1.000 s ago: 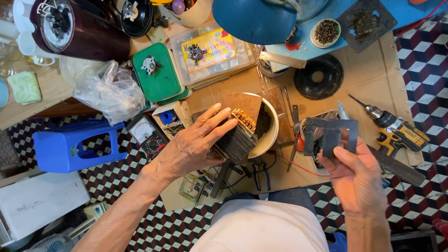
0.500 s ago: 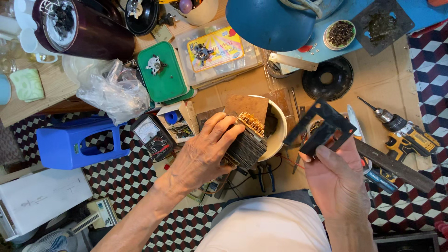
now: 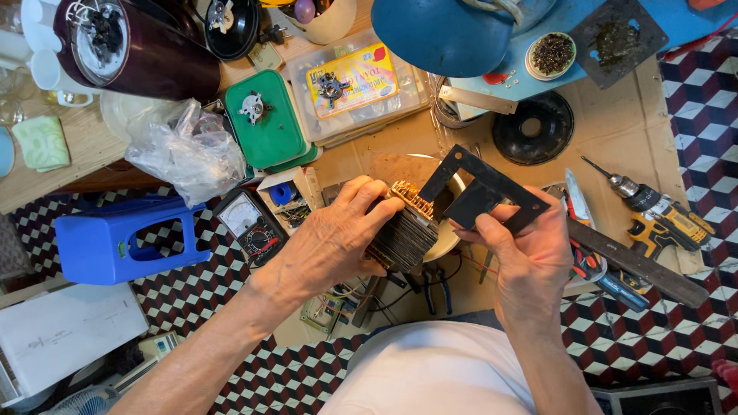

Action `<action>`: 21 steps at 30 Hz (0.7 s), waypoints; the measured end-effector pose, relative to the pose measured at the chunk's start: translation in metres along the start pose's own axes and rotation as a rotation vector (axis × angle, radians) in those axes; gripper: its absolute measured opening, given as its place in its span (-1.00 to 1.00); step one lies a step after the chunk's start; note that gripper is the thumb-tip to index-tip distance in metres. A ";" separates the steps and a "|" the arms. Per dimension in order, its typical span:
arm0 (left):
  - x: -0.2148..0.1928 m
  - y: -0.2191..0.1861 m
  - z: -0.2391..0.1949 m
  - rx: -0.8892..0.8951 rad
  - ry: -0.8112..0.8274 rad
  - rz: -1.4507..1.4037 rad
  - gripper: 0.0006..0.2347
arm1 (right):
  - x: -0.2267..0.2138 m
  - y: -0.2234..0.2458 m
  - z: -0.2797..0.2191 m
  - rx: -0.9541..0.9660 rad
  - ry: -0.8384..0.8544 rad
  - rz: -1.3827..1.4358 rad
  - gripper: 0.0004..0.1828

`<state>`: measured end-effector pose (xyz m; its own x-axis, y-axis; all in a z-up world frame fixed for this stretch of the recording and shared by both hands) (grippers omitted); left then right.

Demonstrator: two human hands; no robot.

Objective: The person assembles an electrical component, likely a transformer, by handling laminated iron cores and copper windings. They insert and adjust the laminated pieces into the winding assembly, repeatedly checking fit and alignment. The person uses a small metal tool to press and align the laminations within the core.

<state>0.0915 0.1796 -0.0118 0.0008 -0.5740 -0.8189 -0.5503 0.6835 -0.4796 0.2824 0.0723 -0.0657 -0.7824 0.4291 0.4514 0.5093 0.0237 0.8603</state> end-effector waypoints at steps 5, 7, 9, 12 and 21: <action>0.000 -0.001 0.002 0.000 -0.006 0.042 -0.18 | 0.002 -0.007 -0.012 -0.067 -0.039 -0.200 -0.83; -0.001 -0.003 0.004 0.007 -0.010 0.079 -0.16 | 0.006 -0.009 -0.013 -0.066 -0.020 -0.274 -0.83; 0.000 -0.001 0.007 -0.050 0.058 0.067 -0.18 | 0.010 -0.011 -0.013 -0.063 -0.007 -0.298 -0.80; 0.000 0.000 0.011 -0.051 0.070 0.073 -0.21 | 0.018 -0.012 -0.013 -0.062 0.030 -0.298 -0.71; 0.001 0.001 -0.002 0.046 -0.054 0.043 -0.28 | 0.018 -0.024 -0.013 -0.016 0.012 -0.549 -0.76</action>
<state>0.0896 0.1791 -0.0126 0.0238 -0.5194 -0.8542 -0.5121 0.7275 -0.4566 0.2517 0.0675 -0.0754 -0.9357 0.3473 -0.0621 0.0199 0.2277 0.9735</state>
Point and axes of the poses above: each hand's wrist, its own z-axis towards the middle knuckle, its own x-axis out of the palm, y = z × x, the point moved 4 cm from there along z, towards the middle knuckle, and after that the axes turned 7 degrees about y, right-handed, at the moved point
